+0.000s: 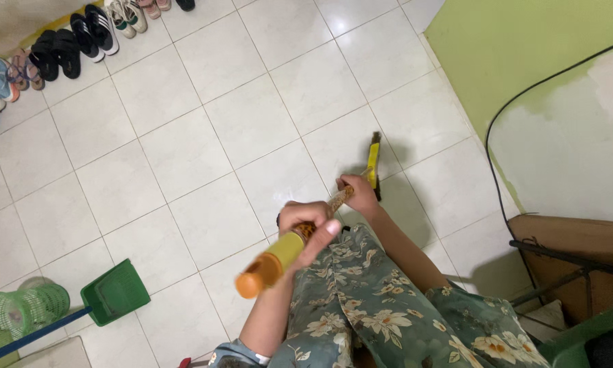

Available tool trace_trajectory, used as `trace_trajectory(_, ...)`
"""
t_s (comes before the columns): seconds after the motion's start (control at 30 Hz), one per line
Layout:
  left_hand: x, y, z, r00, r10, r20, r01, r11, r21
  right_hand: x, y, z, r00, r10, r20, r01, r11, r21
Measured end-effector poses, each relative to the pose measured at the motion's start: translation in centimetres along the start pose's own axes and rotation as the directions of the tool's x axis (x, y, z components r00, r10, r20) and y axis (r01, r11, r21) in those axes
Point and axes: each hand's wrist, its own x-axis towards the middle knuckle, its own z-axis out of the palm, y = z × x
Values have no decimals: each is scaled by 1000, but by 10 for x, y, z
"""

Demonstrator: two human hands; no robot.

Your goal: The person sweeps the floor using a broom and a dustpan. The person sweeps dust and debris into a pile and then collects it using the dustpan.

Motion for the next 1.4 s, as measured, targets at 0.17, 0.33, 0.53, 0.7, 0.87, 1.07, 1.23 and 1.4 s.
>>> trace_trajectory(0.17, 10, -12, 12, 987, 25, -160, -48, 988, -144, -2, 15, -22, 977, 204, 68, -194, 973, -127)
trace_trajectory(0.33, 15, -31, 34, 948, -62, -311, 54, 998, -35, -28, 65, -41, 991, 90, -95, -108, 972, -209)
trace_trajectory(0.53, 15, -64, 53, 936, -173, -308, 148, 984, -101, -51, 103, -42, 940, 259, -220, -324, 880, -347)
trace_trajectory(0.7, 7, -54, 71, 925, -211, -315, 286, 934, 216, -53, 108, -33, 905, 413, -103, -425, 863, -273)
trace_trajectory(0.87, -11, -20, 92, 951, -192, -244, 263, 915, 306, -45, 98, -7, 939, 342, 25, -327, 916, -233)
trace_trajectory(1.07, -30, 14, 92, 969, -54, -243, 144, 917, 371, -45, 57, -5, 990, 139, 35, -135, 986, -97)
trace_trajectory(1.23, -34, -6, 96, 920, 154, -360, -84, 976, 202, -58, 22, -39, 999, 52, -9, -53, 977, -205)
trace_trajectory(1.4, -34, -10, 90, 866, 44, -499, 7, 995, 100, -69, 42, -51, 983, 180, 14, -171, 953, -252)
